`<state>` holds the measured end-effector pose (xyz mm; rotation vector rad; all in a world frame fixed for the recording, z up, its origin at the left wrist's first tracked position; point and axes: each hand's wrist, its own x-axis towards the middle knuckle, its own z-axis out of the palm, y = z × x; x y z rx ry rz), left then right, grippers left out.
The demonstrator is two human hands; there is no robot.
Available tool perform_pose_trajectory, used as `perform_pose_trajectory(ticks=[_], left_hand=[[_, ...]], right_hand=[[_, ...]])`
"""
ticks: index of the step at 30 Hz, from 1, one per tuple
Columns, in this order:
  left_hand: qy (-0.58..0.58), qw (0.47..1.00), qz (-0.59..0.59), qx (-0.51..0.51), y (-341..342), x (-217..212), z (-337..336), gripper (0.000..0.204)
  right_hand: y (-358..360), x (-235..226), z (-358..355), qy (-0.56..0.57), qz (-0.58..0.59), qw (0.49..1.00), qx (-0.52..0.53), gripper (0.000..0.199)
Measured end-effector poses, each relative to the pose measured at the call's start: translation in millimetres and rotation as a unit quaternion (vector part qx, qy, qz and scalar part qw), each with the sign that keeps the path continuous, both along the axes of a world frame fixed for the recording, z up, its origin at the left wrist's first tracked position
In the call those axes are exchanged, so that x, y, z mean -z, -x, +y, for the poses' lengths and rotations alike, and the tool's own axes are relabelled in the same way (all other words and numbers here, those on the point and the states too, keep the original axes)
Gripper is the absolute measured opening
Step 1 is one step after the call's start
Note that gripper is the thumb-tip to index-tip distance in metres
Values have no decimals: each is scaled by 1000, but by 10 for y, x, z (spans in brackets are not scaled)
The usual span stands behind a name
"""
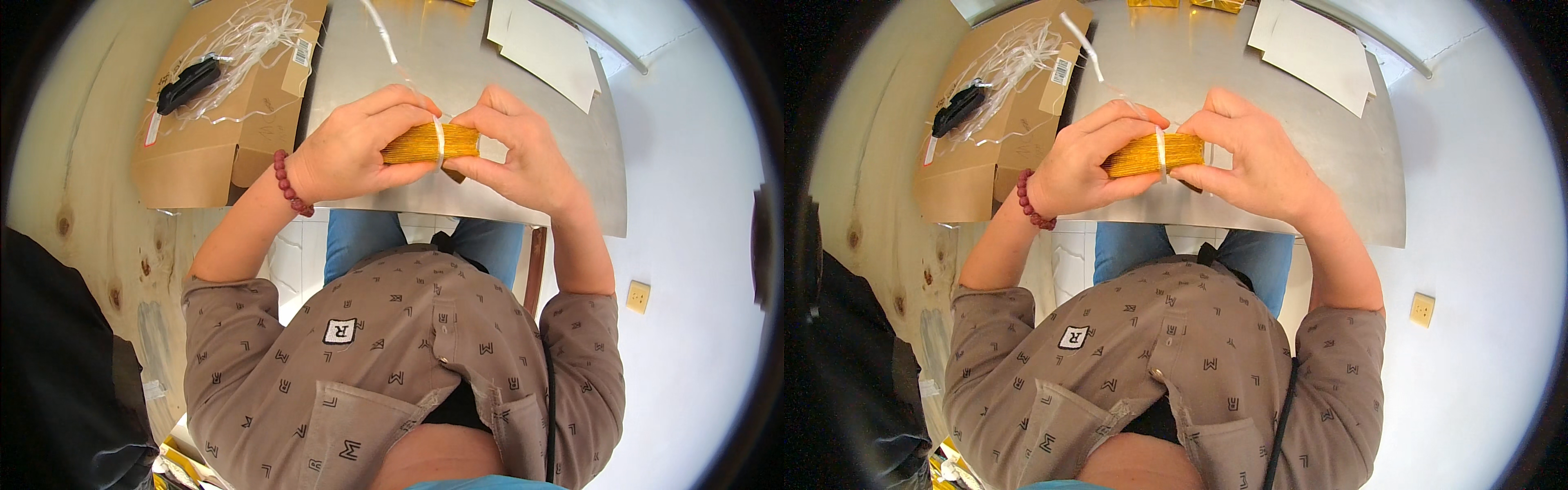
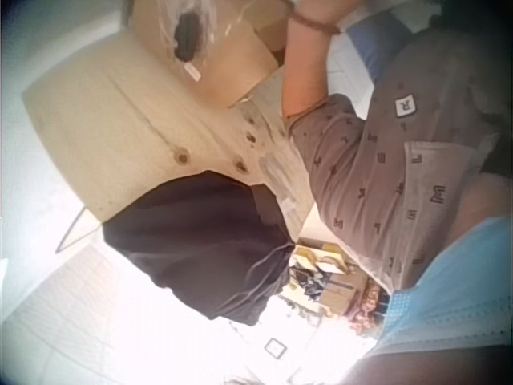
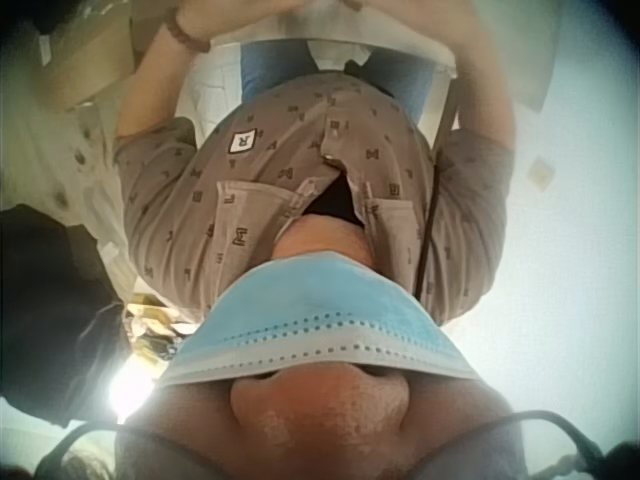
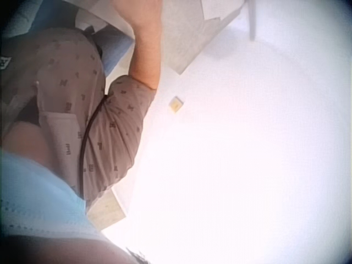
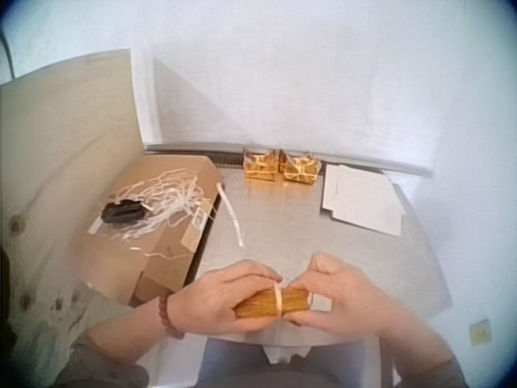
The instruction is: The person gathers a stack of gold-colored paper sheets, aligns them, and ties them into a bundle using a white string. They wrap the string around the stack multiple times and tie it off, then place the finished bundle on the table.
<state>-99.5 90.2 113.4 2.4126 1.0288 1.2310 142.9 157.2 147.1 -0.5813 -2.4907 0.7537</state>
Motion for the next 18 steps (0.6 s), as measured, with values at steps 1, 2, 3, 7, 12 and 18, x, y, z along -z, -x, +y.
perform_pose_trajectory(ticks=[1,2,3,7,12,18], left_hand=[[9,1000,-2,1,12,-12,-6,43],[19,1000,-3,2,26,-22,-17,44],[29,1000,-5,3,43,-31,-29,45],[39,999,-4,-13,124,-53,-68,50],[87,996,12,-12,192,-48,-106,54],[124,989,-74,24,189,27,-83,52]], right_hand=[[2,7,-4,-6,9,1000,0,28],[3,12,-9,-8,14,1000,3,27],[-1,13,-16,-14,16,1000,5,26],[-22,11,-31,-25,14,999,17,25],[-36,18,-54,-50,14,998,25,26],[-71,64,-61,-41,28,998,25,30]])
